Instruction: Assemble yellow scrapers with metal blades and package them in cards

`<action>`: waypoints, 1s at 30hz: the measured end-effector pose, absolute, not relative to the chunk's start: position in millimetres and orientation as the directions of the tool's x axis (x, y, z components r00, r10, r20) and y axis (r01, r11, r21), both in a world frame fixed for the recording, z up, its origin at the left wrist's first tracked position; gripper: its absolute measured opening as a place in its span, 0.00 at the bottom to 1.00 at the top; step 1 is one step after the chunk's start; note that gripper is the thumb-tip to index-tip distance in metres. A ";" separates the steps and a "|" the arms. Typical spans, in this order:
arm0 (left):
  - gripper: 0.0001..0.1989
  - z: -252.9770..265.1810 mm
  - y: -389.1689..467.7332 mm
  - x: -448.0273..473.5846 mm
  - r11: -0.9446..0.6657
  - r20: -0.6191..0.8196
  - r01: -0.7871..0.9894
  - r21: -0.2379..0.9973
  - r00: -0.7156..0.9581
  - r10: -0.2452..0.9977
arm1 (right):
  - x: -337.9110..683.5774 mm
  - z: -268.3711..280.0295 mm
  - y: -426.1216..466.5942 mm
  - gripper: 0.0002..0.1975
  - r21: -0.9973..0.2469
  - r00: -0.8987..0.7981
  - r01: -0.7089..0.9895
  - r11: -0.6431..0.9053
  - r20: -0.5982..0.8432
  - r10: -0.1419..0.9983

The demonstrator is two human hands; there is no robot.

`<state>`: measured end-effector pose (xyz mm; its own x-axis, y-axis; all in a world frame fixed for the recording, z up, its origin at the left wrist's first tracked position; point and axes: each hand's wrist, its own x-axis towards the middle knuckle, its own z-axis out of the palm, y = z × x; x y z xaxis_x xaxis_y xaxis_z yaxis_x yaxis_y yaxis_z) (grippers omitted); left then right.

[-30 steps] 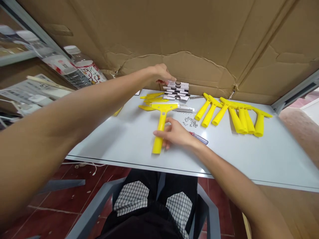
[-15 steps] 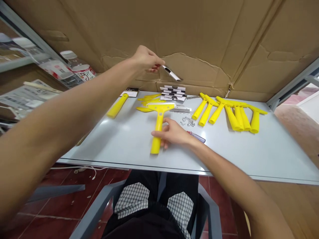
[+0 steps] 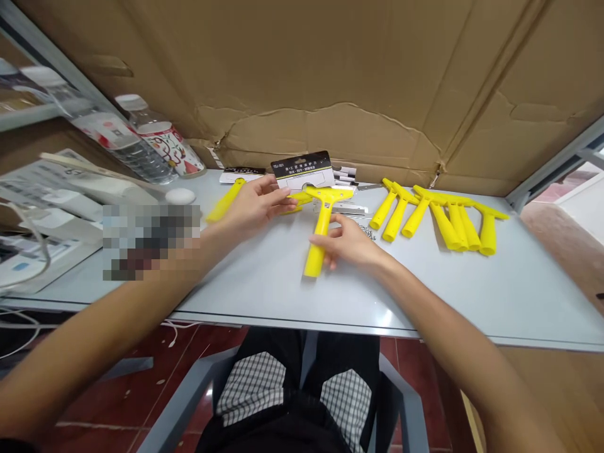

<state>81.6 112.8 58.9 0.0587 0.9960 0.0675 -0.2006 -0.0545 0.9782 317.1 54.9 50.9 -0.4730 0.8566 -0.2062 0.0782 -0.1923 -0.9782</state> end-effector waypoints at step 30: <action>0.50 44.0 94.1 78.1 -0.013 0.031 -0.039 0.999 0.519 0.854 | 367.2 59.6 99.3 0.25 -0.999 0.222 -0.035 0.031 0.023 0.975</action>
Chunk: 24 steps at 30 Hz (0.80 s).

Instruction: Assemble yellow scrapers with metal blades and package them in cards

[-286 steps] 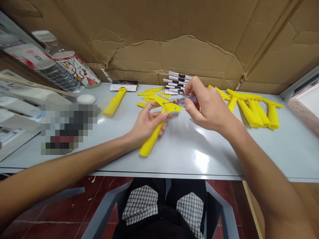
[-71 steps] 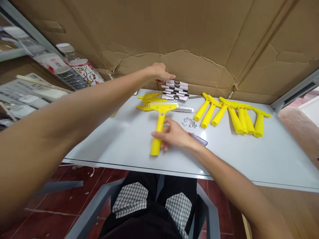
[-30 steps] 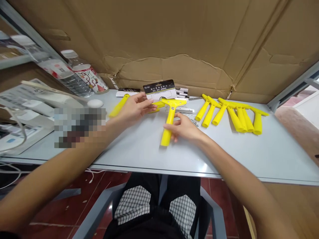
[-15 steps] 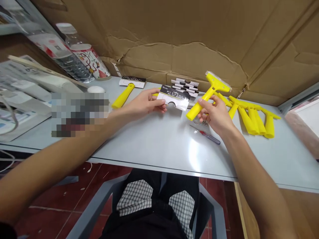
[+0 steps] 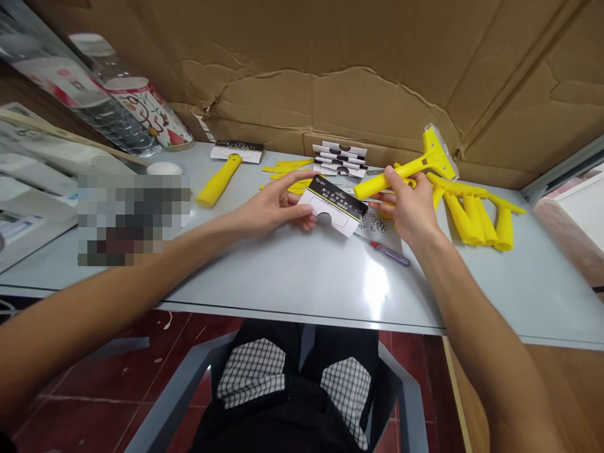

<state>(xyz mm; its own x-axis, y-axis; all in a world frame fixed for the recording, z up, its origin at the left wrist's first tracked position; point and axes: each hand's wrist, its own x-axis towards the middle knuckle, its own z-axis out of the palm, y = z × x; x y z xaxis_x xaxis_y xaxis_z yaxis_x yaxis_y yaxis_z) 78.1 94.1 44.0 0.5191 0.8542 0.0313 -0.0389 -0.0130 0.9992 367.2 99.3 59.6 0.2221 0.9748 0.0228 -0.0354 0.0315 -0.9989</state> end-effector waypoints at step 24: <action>0.23 35.5 67.9 103.1 0.028 0.056 -0.222 0.975 0.364 0.930 | 337.2 57.2 75.1 0.31 -0.997 0.049 -0.018 0.078 0.077 0.996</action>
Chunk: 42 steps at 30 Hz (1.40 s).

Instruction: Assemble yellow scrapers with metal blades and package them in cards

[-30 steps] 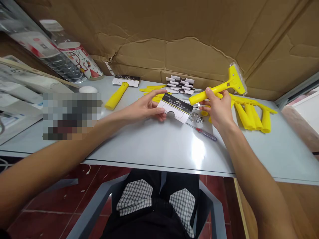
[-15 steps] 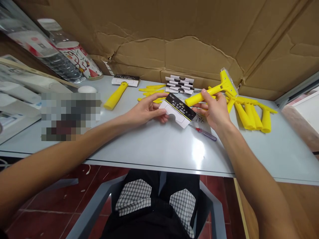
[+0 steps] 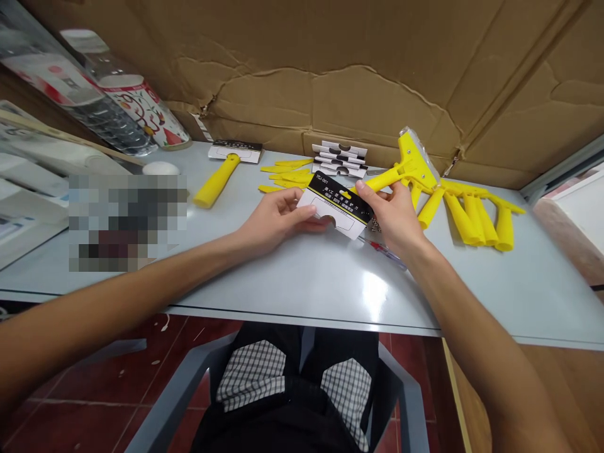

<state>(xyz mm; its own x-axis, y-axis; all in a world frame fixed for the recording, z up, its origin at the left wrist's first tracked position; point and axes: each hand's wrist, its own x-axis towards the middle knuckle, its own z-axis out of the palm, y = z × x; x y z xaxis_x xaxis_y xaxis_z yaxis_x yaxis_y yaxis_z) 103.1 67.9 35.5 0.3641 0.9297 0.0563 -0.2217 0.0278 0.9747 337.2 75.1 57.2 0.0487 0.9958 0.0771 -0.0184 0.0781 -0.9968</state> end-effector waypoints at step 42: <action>0.19 31.1 54.2 108.8 -0.024 0.082 -0.168 0.985 0.345 0.935 | 338.7 70.1 72.5 0.21 -0.983 0.120 -0.115 0.146 0.132 0.984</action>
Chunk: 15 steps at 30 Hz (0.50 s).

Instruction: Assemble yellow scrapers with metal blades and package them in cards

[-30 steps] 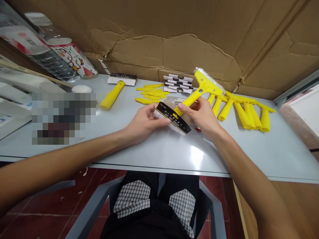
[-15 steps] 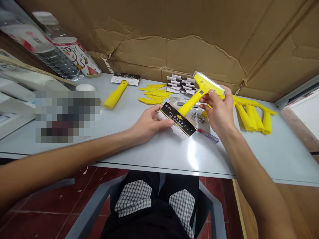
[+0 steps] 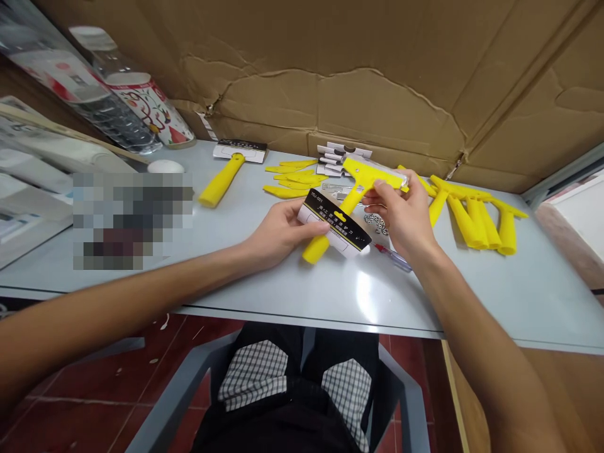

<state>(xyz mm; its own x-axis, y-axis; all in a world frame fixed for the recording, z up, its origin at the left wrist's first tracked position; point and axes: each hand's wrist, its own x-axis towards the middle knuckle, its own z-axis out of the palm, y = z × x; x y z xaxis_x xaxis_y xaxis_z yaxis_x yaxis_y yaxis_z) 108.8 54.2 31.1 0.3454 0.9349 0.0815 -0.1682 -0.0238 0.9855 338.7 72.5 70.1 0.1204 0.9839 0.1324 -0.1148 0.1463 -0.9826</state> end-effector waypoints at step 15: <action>0.50 39.2 57.4 105.6 -0.009 0.072 -0.263 0.965 0.232 0.970 | 336.7 64.4 63.1 0.15 -0.982 -0.139 0.103 0.161 0.146 0.980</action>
